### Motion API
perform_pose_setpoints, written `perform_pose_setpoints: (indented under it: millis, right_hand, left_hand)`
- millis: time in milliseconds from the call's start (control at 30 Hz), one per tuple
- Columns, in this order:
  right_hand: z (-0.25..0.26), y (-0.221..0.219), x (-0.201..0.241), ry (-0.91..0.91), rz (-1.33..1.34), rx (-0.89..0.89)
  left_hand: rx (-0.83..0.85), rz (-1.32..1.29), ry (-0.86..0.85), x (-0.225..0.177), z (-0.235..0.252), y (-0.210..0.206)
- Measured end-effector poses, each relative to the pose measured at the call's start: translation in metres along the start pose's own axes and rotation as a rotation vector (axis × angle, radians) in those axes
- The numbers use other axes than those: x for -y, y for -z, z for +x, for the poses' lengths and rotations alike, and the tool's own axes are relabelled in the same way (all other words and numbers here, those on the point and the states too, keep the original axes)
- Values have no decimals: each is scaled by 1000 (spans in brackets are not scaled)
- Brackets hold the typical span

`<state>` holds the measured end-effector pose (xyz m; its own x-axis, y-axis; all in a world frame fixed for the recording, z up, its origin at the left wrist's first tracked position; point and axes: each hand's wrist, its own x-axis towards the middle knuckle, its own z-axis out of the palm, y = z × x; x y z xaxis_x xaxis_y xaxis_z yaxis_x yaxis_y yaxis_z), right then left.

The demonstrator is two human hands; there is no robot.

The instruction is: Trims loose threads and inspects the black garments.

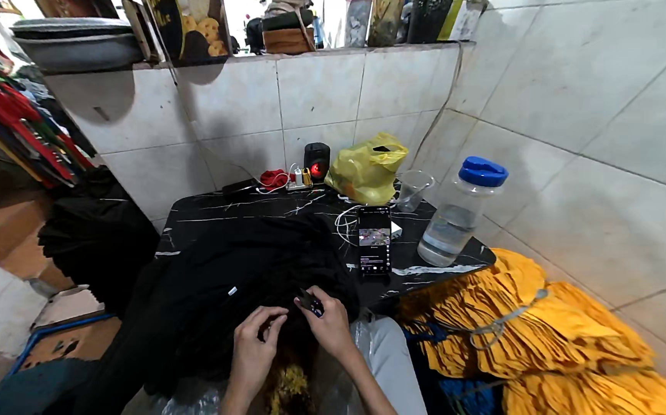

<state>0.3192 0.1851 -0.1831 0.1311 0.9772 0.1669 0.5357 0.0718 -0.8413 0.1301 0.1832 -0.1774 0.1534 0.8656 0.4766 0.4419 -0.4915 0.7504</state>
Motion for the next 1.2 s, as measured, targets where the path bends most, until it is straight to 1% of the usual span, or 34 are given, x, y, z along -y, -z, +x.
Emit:
perform_pose_setpoints:
  millis: [67,233,433,633,800,967,1000,1067,1133,1200]
  right_hand:
    - [0,0,0,-3,2,7]
    - [0,0,-2,1,14,3]
    - [2,-3,-3,4,35,-45]
    - [2,-4,-2,-8,20,-43]
    - [2,-2,-1,-28,19,-27]
    - [2,-2,-2,-17,29,-26]
    - [2,-2,-2,-16,30,-26]
    - [2,-2,-2,-22,26,-21]
    - [2,-2,-1,-28,23,-21]
    - [2,-1,-1,-19,20,-27]
  left_hand:
    - [-43,84,-29,1,0,-2]
    - [-81,242,-82,7,5,-4]
    - [-34,361,-150,9,11,2]
    - [12,336,-179,18,6,3]
    - [59,299,-172,17,0,2]
    - [-38,85,-118,12,0,0]
    - [-66,87,-123,13,-1,-1]
    - [-140,172,-162,13,-5,-5]
    - [-199,273,-245,8,-11,-8]
    - [-175,302,-311,1,-19,-12]
